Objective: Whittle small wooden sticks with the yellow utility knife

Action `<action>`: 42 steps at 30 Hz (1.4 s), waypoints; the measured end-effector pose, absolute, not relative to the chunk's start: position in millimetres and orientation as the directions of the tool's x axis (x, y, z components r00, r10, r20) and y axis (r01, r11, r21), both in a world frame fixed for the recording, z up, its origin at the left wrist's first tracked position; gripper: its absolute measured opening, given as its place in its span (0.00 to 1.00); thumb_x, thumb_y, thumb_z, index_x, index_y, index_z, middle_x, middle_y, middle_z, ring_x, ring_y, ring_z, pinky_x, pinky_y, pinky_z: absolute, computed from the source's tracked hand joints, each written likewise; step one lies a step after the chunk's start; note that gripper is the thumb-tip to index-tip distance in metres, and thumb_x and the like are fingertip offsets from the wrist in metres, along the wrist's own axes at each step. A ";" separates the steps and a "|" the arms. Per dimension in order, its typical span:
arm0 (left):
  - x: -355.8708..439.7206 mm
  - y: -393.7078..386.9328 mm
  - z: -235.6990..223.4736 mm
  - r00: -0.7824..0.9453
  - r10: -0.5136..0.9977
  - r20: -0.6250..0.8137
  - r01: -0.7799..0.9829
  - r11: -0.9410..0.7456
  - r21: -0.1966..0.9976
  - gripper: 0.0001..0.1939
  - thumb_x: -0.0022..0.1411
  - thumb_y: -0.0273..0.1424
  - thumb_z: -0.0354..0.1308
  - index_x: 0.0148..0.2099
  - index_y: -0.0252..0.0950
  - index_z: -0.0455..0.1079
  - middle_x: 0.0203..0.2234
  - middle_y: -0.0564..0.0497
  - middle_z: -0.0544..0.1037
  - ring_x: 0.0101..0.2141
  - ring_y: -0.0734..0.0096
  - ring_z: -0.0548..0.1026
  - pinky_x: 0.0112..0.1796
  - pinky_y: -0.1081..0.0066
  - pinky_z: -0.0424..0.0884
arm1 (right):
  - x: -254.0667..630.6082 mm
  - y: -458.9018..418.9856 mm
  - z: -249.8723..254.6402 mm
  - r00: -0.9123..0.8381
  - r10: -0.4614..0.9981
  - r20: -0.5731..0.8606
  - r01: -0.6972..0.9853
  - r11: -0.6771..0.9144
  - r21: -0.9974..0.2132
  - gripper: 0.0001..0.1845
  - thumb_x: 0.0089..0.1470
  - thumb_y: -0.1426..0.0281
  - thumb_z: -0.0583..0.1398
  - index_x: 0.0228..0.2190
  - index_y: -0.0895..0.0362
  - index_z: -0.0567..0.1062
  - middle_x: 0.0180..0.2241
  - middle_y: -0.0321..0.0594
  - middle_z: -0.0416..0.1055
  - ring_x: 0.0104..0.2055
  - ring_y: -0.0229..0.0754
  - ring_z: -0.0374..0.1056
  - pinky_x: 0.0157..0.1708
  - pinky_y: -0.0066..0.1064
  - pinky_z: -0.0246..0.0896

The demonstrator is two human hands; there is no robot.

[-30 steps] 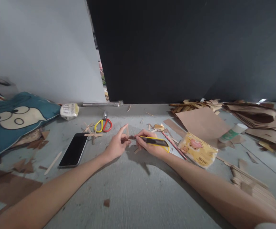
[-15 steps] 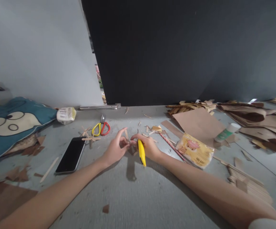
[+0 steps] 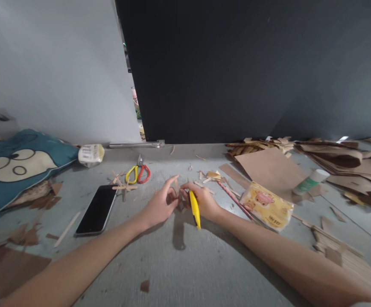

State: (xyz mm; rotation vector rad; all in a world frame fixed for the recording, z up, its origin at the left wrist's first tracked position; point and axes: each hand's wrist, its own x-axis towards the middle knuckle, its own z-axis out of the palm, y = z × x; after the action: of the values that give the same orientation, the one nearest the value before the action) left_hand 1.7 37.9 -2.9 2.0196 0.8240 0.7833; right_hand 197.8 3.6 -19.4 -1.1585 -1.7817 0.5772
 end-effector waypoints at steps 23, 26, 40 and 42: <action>4.5 44.9 -6.5 0.484 0.855 0.187 0.080 -0.256 0.963 0.43 0.62 0.43 0.65 0.70 0.37 0.48 0.26 0.58 0.77 0.25 0.72 0.76 0.35 0.69 0.73 | 196.4 -11.6 -16.4 -0.252 0.565 0.785 0.492 0.774 -0.399 0.17 0.66 0.76 0.55 0.52 0.52 0.75 0.31 0.36 0.77 0.30 0.37 0.74 0.34 0.29 0.72; 4.4 45.3 -6.3 0.488 0.851 0.192 0.074 -0.260 0.963 0.42 0.63 0.44 0.65 0.70 0.37 0.48 0.25 0.59 0.77 0.25 0.73 0.76 0.35 0.70 0.73 | 196.0 -11.7 -17.5 -0.256 0.582 0.772 0.489 0.767 -0.416 0.17 0.66 0.76 0.55 0.52 0.51 0.75 0.30 0.35 0.76 0.29 0.36 0.73 0.33 0.28 0.72; 4.1 45.8 -5.3 0.476 0.864 0.163 0.118 -0.246 0.962 0.42 0.63 0.39 0.64 0.72 0.36 0.50 0.28 0.54 0.80 0.26 0.71 0.78 0.35 0.70 0.74 | 195.3 -8.9 -20.1 -0.256 0.569 0.781 0.460 0.783 -0.419 0.19 0.67 0.76 0.54 0.55 0.51 0.73 0.33 0.37 0.75 0.30 0.37 0.73 0.34 0.29 0.72; 4.6 45.9 -4.2 0.471 0.869 0.152 0.121 -0.235 0.964 0.42 0.63 0.39 0.64 0.72 0.35 0.51 0.28 0.54 0.81 0.26 0.71 0.78 0.35 0.70 0.74 | 195.3 -9.6 -19.6 -0.259 0.576 0.775 0.463 0.778 -0.424 0.19 0.67 0.75 0.54 0.56 0.52 0.73 0.33 0.37 0.75 0.30 0.37 0.73 0.33 0.29 0.72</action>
State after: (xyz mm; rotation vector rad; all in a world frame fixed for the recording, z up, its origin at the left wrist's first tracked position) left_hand 4.6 45.9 -4.2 1.6731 0.8614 0.8927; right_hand 195.3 -9.6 -19.6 -0.7896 -1.9032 0.1332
